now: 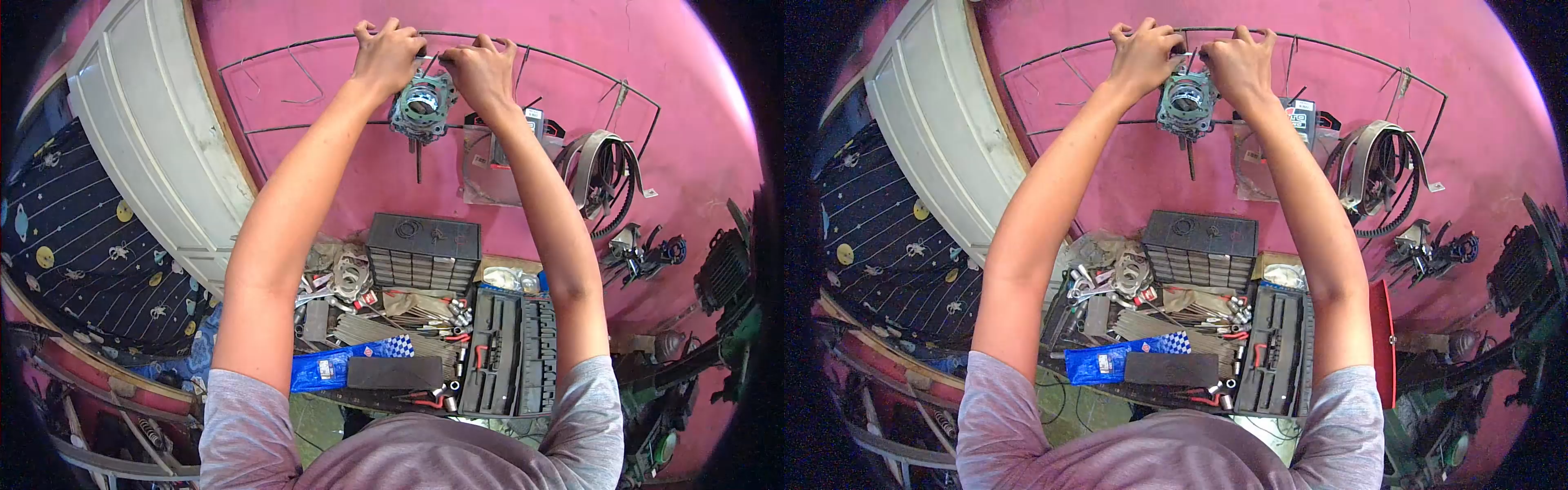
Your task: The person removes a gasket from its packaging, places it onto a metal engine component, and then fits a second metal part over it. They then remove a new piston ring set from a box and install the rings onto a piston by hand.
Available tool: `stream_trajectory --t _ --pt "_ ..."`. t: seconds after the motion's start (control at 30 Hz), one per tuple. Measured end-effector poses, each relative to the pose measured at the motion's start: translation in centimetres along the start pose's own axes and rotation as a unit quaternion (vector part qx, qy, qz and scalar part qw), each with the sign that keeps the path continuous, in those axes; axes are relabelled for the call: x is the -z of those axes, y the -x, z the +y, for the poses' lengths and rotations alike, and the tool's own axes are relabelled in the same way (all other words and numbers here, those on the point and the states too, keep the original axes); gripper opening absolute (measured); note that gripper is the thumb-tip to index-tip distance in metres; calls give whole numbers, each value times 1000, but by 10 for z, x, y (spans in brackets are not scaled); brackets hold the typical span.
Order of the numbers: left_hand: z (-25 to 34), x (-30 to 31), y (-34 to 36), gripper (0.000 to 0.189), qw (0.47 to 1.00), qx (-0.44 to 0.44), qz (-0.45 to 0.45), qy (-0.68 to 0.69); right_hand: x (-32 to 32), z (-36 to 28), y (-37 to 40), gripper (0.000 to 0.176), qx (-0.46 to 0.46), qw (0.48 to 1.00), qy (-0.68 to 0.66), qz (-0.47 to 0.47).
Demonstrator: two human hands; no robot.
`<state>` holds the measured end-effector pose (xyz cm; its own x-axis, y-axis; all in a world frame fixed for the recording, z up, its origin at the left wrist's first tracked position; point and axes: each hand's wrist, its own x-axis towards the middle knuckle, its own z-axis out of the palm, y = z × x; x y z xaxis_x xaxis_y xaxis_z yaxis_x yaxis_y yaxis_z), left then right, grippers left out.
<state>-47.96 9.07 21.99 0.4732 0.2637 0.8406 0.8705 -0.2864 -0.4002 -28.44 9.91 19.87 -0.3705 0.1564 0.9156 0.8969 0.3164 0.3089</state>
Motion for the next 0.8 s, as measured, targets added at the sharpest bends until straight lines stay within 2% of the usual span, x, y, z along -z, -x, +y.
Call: stream_trajectory --t 0.03,0.13,0.37,0.47,0.57,0.8 --pt "0 -2 2 15 1000 -3 0 -3 -3 0 1 14 2 999 -31 13" --pt "0 -8 9 16 1000 -7 -7 -6 -8 -4 4 11 -9 1000 -7 -25" --pt "1 -19 16 24 999 6 -41 3 -17 -9 10 12 -10 999 -25 -36" --pt "-2 -32 19 25 1000 -4 -18 -3 -23 -10 13 12 -18 998 -29 -44" --pt "-4 -34 19 26 999 2 -43 9 -29 -11 15 12 -23 998 -26 -48" --pt "-6 -42 26 23 999 -5 -32 14 -32 -12 21 12 -29 998 -26 -51"
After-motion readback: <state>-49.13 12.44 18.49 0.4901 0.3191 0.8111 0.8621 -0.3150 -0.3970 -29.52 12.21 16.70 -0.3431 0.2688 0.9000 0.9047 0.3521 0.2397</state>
